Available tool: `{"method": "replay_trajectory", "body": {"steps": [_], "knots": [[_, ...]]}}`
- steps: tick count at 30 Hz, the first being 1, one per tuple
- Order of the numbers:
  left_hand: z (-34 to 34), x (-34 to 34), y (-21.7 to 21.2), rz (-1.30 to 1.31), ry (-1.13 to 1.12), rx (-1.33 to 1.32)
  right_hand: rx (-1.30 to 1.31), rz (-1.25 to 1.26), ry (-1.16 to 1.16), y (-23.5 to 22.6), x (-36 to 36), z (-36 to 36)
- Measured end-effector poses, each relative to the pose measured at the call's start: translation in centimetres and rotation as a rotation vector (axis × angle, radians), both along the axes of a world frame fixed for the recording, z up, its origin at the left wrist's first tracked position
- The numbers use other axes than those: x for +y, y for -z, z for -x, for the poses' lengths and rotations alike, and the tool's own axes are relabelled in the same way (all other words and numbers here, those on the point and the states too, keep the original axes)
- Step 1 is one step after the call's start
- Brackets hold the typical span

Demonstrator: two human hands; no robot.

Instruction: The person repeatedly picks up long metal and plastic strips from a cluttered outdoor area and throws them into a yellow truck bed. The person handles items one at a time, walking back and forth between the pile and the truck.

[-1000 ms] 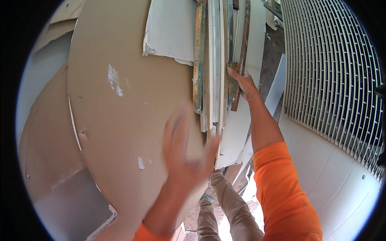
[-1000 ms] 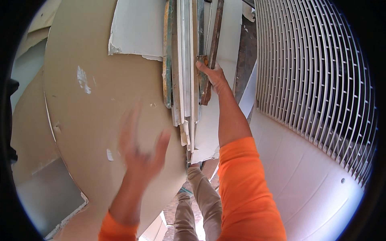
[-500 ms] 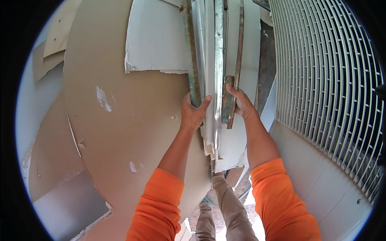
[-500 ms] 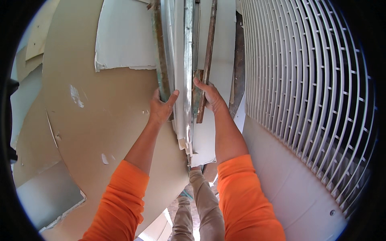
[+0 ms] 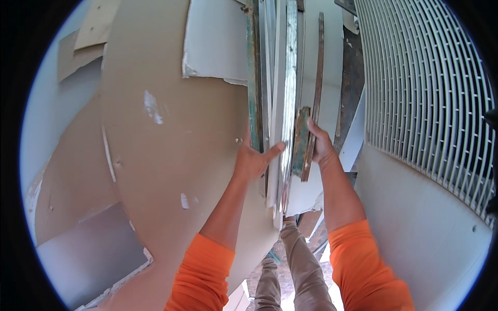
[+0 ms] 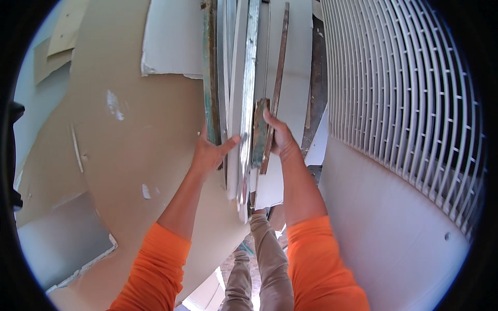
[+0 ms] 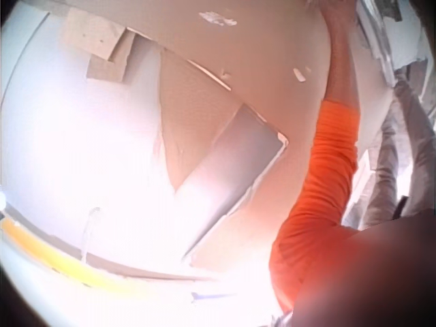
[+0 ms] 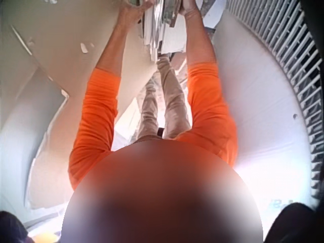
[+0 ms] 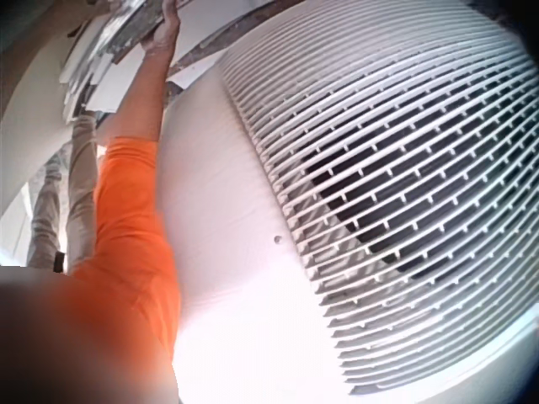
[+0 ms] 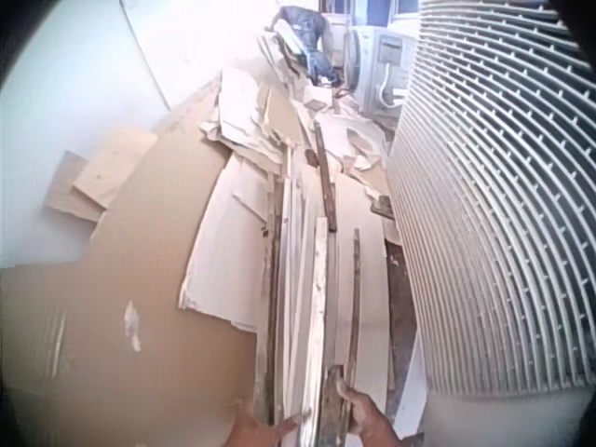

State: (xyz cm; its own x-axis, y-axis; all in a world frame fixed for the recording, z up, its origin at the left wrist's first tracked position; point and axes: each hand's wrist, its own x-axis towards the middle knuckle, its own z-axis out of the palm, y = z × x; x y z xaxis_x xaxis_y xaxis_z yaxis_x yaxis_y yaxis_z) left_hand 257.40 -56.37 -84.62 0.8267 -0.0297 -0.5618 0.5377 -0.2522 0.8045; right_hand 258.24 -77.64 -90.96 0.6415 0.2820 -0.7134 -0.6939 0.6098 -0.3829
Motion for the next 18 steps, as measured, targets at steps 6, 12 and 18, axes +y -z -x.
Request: {"method": "replay_trajectory", "body": {"steps": [6,12,18], "knots": [[4.8,2.8,-8.9,0.007,0.04,-0.128,0.017,-0.044,0.065,-7.3,4.2,5.9],[12.5,5.8,-19.7,-0.094,0.099,-0.045,0.088,0.011,-0.003,-16.2,7.3,13.5],[20.5,9.4,-31.7,-0.315,0.177,-0.115,-0.106,-0.148,-0.016,-27.1,11.4,19.7]]}}
